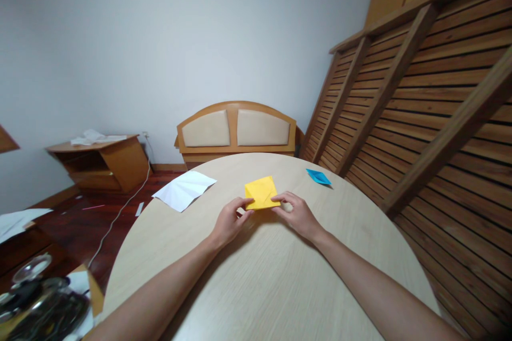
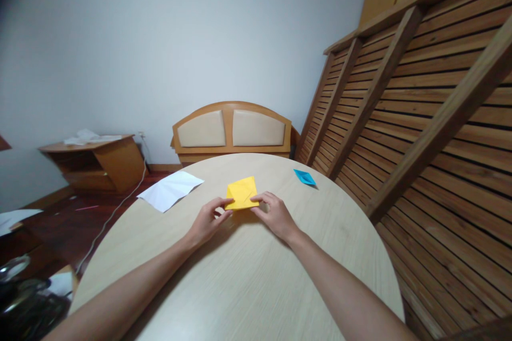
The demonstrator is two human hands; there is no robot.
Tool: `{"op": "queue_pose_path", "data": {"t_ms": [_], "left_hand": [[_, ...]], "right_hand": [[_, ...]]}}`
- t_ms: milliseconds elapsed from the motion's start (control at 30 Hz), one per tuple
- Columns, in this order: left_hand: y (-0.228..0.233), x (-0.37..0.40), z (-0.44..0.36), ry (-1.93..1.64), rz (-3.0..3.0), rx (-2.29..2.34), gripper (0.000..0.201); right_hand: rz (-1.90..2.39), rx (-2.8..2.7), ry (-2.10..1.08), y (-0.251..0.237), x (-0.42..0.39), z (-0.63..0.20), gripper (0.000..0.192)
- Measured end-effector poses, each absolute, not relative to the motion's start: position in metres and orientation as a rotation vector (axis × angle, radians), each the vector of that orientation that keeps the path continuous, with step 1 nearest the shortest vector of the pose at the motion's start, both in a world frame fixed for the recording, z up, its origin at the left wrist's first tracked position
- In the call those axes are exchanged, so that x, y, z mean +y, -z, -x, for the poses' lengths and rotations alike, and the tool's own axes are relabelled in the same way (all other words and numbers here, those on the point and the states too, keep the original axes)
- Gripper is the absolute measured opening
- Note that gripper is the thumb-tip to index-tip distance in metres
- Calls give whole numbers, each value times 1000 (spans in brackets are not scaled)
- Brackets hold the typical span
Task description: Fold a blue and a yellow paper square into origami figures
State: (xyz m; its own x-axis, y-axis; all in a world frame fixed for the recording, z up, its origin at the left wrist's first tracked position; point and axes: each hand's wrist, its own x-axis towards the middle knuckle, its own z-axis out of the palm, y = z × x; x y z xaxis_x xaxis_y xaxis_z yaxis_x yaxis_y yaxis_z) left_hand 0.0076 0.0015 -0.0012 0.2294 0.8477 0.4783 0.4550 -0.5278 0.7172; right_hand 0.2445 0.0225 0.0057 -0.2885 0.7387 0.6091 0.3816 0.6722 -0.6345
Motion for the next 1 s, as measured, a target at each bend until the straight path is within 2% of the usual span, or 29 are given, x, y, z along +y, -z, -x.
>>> {"op": "queue_pose_path", "data": {"t_ms": [300, 733, 1000], "left_hand": [[-3, -9, -9, -1143, -2544, 1497, 21], [-5, -11, -16, -912, -2870, 1301, 27], [-9, -12, -16, -806, -2906, 1250, 30]], "right_hand": [[835, -1987, -253, -8, 22, -248, 8], [733, -2275, -51, -14, 11, -239, 9], [699, -2387, 24, -19, 9, -239, 18]]}}
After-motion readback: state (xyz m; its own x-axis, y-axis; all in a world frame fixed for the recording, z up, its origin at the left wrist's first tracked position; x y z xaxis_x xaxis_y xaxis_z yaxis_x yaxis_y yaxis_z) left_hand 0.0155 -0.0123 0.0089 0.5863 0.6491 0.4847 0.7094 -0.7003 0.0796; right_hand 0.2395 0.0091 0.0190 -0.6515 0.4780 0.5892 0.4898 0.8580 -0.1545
